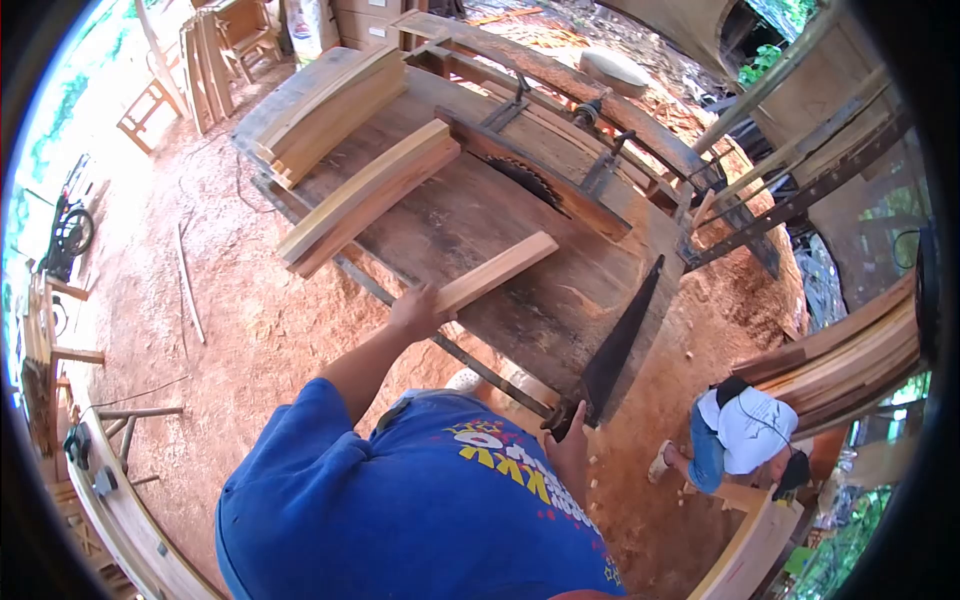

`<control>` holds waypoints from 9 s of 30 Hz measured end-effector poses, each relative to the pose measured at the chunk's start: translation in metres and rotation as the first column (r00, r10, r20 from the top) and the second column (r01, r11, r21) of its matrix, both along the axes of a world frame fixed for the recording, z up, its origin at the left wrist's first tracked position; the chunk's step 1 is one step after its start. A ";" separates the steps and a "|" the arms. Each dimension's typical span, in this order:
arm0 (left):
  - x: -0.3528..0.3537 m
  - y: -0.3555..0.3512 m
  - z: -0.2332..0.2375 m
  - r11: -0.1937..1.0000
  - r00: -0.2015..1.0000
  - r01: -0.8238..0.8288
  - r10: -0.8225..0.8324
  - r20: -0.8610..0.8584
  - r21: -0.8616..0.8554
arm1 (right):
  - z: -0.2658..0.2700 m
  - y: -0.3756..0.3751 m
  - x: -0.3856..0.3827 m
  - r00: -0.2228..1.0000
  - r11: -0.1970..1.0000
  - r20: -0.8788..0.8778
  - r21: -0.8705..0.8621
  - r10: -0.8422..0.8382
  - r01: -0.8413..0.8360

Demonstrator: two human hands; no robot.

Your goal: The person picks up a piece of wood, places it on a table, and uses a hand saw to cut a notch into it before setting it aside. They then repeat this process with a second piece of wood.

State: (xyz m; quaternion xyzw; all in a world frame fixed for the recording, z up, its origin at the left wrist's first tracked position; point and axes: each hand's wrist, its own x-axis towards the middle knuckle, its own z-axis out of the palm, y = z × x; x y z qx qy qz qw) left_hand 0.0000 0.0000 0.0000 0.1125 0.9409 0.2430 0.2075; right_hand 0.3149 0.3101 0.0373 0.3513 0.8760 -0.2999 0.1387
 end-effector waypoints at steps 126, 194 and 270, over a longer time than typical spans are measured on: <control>-0.149 0.433 -0.003 0.822 0.476 0.560 -0.421 -0.772 -0.103 | 0.074 0.076 -0.069 0.670 0.748 -0.392 -0.536 -0.631 0.391; -0.155 0.446 -0.023 0.871 0.394 0.451 -0.392 -0.832 -0.197 | 0.072 0.099 -0.123 0.699 0.763 -0.386 -0.536 -0.602 0.361; -0.173 0.412 -0.021 0.616 0.173 0.749 -0.538 -0.825 -0.245 | 0.058 0.060 -0.071 0.722 0.827 -0.448 -0.463 -0.528 0.318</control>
